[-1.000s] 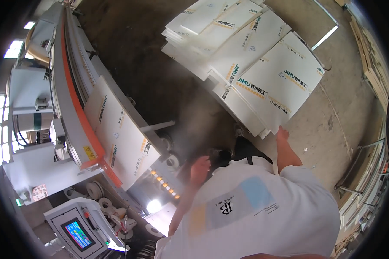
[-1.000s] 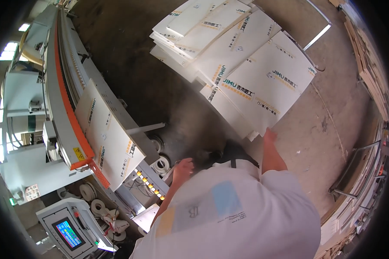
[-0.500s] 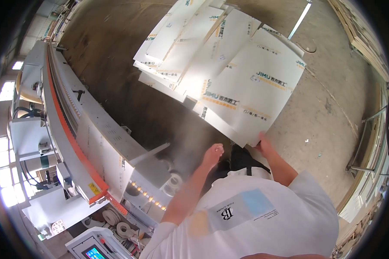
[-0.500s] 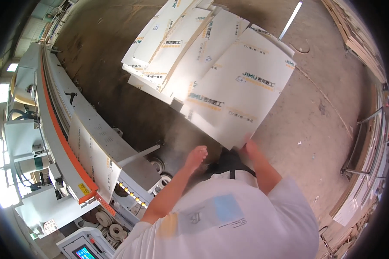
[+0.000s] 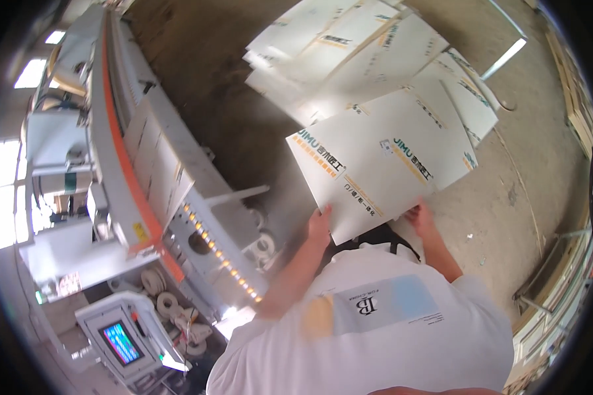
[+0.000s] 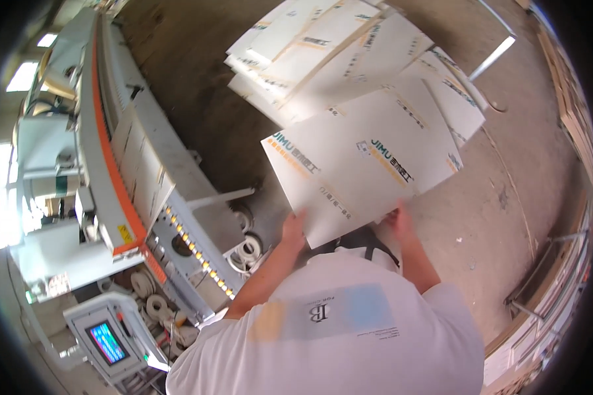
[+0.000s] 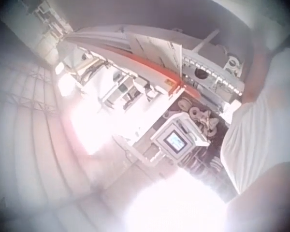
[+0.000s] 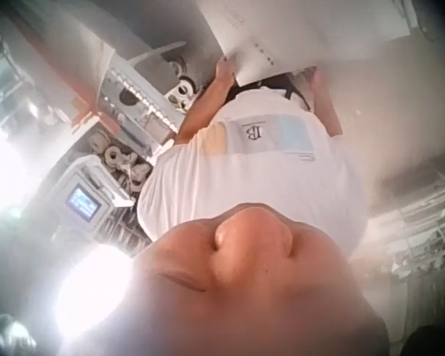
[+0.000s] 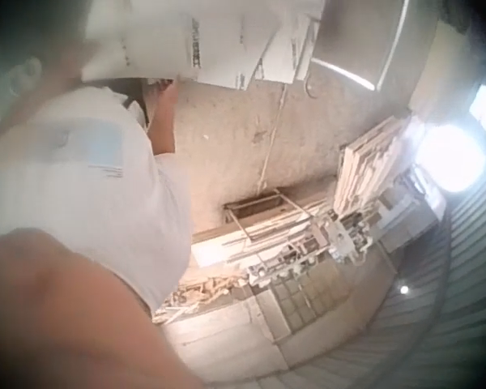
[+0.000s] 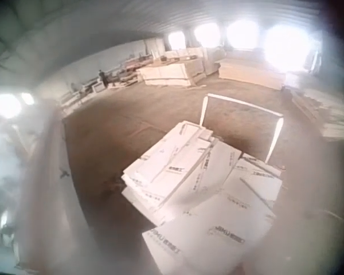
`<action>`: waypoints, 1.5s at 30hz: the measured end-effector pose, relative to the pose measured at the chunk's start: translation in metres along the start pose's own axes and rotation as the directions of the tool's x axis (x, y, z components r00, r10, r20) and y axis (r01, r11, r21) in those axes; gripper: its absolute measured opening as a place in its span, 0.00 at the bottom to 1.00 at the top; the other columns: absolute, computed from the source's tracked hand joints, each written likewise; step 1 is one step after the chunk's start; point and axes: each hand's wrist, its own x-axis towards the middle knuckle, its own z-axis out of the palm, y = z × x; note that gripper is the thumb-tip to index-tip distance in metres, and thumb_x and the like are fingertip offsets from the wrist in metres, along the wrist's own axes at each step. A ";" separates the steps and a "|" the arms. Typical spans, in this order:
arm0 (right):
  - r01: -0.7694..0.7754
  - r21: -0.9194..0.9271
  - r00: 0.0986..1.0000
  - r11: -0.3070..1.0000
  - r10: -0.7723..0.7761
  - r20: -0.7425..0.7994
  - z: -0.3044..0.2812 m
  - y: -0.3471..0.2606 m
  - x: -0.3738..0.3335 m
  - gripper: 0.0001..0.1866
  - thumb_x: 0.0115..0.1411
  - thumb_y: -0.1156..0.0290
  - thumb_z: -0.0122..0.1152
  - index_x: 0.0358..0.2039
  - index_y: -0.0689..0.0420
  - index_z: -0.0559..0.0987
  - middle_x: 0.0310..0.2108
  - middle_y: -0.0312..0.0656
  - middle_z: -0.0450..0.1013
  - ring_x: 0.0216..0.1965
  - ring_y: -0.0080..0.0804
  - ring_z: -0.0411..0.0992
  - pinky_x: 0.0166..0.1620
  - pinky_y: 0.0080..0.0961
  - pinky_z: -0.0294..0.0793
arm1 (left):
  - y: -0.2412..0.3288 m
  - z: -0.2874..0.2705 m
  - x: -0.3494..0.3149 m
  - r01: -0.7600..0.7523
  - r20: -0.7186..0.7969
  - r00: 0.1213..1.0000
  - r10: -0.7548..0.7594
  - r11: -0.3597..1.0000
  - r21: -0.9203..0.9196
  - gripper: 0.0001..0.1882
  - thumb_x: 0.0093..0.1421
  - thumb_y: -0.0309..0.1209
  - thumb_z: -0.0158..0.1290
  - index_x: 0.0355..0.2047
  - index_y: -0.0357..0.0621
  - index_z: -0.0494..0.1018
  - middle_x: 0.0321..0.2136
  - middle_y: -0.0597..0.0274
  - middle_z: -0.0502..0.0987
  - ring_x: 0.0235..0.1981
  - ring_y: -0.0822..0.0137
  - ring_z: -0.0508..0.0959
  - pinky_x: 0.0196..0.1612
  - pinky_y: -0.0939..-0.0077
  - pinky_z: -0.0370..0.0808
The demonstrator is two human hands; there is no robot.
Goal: The person picks up rectangular white boards from a stack and feeds them one at a time into an automated edge-banding machine.
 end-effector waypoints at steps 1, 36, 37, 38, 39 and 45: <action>0.029 0.058 0.994 0.998 -0.023 -0.106 -0.012 -0.015 0.004 0.29 0.63 0.41 0.53 0.54 0.51 0.72 0.48 0.38 0.73 0.47 0.34 0.70 0.54 0.39 0.70 | -0.004 -0.001 -0.004 -0.041 -0.136 0.990 0.044 0.999 0.025 0.24 0.64 0.48 0.54 0.49 0.41 0.74 0.43 0.59 0.78 0.38 0.67 0.77 0.37 0.67 0.74; 0.421 -0.878 0.656 0.230 0.592 0.469 0.378 0.108 -0.055 0.35 0.66 0.44 0.51 0.62 0.58 0.66 0.60 0.47 0.68 0.59 0.40 0.68 0.56 0.39 0.69 | -0.308 -0.024 -0.209 -0.722 -0.541 0.553 -0.634 -0.039 -0.691 0.24 0.67 0.44 0.49 0.52 0.34 0.72 0.47 0.52 0.77 0.46 0.55 0.77 0.52 0.56 0.73; 0.431 -0.882 0.664 0.192 0.594 0.454 0.378 0.119 -0.063 0.35 0.66 0.45 0.53 0.62 0.60 0.66 0.62 0.50 0.66 0.61 0.44 0.66 0.57 0.40 0.69 | -0.314 -0.029 -0.210 -0.732 -0.543 0.565 -0.622 -0.074 -0.677 0.25 0.68 0.43 0.49 0.54 0.34 0.70 0.49 0.52 0.76 0.48 0.54 0.76 0.53 0.55 0.72; 0.476 -0.867 0.650 0.146 0.606 0.459 0.373 0.126 -0.072 0.35 0.65 0.47 0.55 0.62 0.61 0.66 0.62 0.49 0.66 0.62 0.46 0.65 0.56 0.39 0.70 | -0.319 -0.032 -0.211 -0.754 -0.572 0.569 -0.591 -0.098 -0.649 0.25 0.69 0.43 0.48 0.55 0.34 0.69 0.51 0.51 0.75 0.49 0.53 0.75 0.55 0.54 0.71; 0.515 -0.846 0.594 0.140 0.654 0.469 0.367 0.132 -0.081 0.35 0.65 0.48 0.56 0.63 0.60 0.65 0.61 0.49 0.66 0.62 0.46 0.65 0.56 0.39 0.71 | -0.323 -0.033 -0.210 -0.743 -0.544 0.575 -0.611 -0.111 -0.660 0.25 0.69 0.43 0.48 0.55 0.34 0.69 0.51 0.51 0.75 0.49 0.53 0.75 0.55 0.54 0.71; 0.532 -0.827 0.494 0.181 0.727 0.477 0.378 0.124 -0.111 0.34 0.65 0.50 0.56 0.65 0.57 0.64 0.62 0.48 0.63 0.65 0.48 0.58 0.61 0.40 0.64 | -0.311 -0.030 -0.190 -0.739 -0.546 0.550 -0.632 -0.062 -0.671 0.24 0.70 0.42 0.46 0.57 0.35 0.68 0.53 0.52 0.73 0.51 0.52 0.75 0.56 0.53 0.71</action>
